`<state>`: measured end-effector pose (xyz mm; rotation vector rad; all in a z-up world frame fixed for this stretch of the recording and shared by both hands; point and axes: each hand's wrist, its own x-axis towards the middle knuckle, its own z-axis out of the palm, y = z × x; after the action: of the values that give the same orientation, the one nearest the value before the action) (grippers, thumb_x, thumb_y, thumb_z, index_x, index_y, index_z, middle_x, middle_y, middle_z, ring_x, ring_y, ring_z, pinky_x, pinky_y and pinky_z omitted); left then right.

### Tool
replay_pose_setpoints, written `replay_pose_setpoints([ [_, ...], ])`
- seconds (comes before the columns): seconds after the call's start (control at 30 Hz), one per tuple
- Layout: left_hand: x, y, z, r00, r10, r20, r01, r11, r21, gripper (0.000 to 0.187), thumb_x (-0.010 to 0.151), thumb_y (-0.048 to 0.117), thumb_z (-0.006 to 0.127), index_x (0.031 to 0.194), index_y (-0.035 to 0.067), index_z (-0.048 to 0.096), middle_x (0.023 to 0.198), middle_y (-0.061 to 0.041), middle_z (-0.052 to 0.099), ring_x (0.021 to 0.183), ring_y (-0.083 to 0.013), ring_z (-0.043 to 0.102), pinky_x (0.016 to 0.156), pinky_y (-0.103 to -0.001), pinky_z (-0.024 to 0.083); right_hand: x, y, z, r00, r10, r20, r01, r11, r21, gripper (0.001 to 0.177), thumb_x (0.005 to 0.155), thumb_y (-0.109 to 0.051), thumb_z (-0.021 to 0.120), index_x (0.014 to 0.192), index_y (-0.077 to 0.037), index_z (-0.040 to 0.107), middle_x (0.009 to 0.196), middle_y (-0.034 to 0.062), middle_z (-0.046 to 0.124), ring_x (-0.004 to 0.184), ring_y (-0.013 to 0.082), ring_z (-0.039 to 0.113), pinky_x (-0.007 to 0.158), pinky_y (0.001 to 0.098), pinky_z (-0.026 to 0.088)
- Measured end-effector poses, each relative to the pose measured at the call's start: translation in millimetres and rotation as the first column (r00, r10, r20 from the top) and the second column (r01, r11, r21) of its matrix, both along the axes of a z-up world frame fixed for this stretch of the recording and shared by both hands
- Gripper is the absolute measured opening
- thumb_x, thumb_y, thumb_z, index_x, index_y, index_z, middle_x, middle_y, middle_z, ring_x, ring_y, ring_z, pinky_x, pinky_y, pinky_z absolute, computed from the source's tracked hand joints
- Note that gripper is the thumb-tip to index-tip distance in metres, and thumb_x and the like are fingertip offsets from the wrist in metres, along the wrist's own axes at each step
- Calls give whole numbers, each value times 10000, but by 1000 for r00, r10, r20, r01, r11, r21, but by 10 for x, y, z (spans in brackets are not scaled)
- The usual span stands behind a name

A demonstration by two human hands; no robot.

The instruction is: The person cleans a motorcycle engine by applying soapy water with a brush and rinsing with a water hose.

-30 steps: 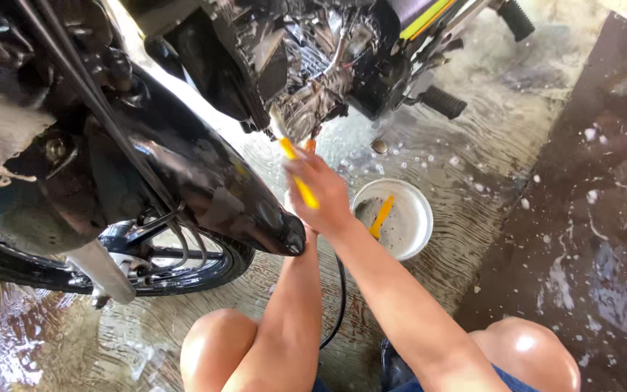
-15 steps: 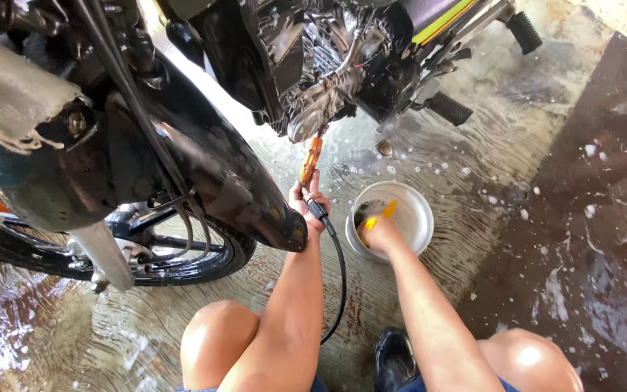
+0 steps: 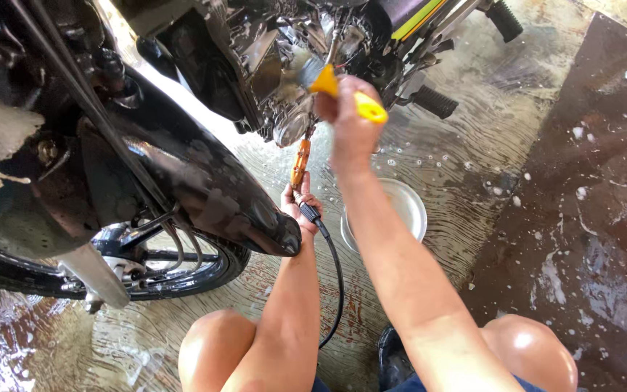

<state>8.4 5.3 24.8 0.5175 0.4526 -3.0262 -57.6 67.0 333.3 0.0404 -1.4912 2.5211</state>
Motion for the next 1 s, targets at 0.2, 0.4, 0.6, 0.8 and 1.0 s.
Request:
replay_pose_setpoints([
  [0.2,-7,5,-99,1000,-22,13,22,1000,14,356,1006,377,540,1282,171,626,1395,-22,678,502,-94,532,493,-272,480,-254,-176,-368,993,-19,113,46,969,-242,181,992,-159,639,1126,-37,645,963,138,738,778,247,757,661,380,645],
  [0.4,-70,2,-319,997,-32,-68,34,999,17,416,980,387,558,1308,142,636,1373,-4,668,509,-108,537,501,-287,480,-162,-185,-200,997,47,58,-39,989,-141,213,1003,-157,639,1165,-19,659,1007,140,730,871,230,756,761,357,647],
  [0.6,-95,-18,-306,998,-66,16,67,997,-36,394,923,410,562,1241,198,657,1379,16,675,511,-136,552,479,-294,477,189,184,257,928,144,-344,-18,939,343,165,1049,-89,683,1186,3,694,1049,112,718,924,169,705,819,312,605],
  [0.8,-37,2,-61,999,-29,-18,29,1000,0,375,982,399,545,1256,166,652,1433,7,638,523,-103,549,495,-273,483,337,441,336,833,201,-516,152,813,562,129,1059,-37,676,1184,-5,684,1079,120,738,971,181,741,861,302,607],
  [1.0,7,33,14,999,-17,-31,18,999,43,405,999,386,541,1322,155,623,1452,-8,635,538,-90,547,512,-271,489,297,385,-277,994,-66,84,67,998,0,74,990,-79,605,1026,-46,661,880,97,728,719,178,747,656,324,638],
])
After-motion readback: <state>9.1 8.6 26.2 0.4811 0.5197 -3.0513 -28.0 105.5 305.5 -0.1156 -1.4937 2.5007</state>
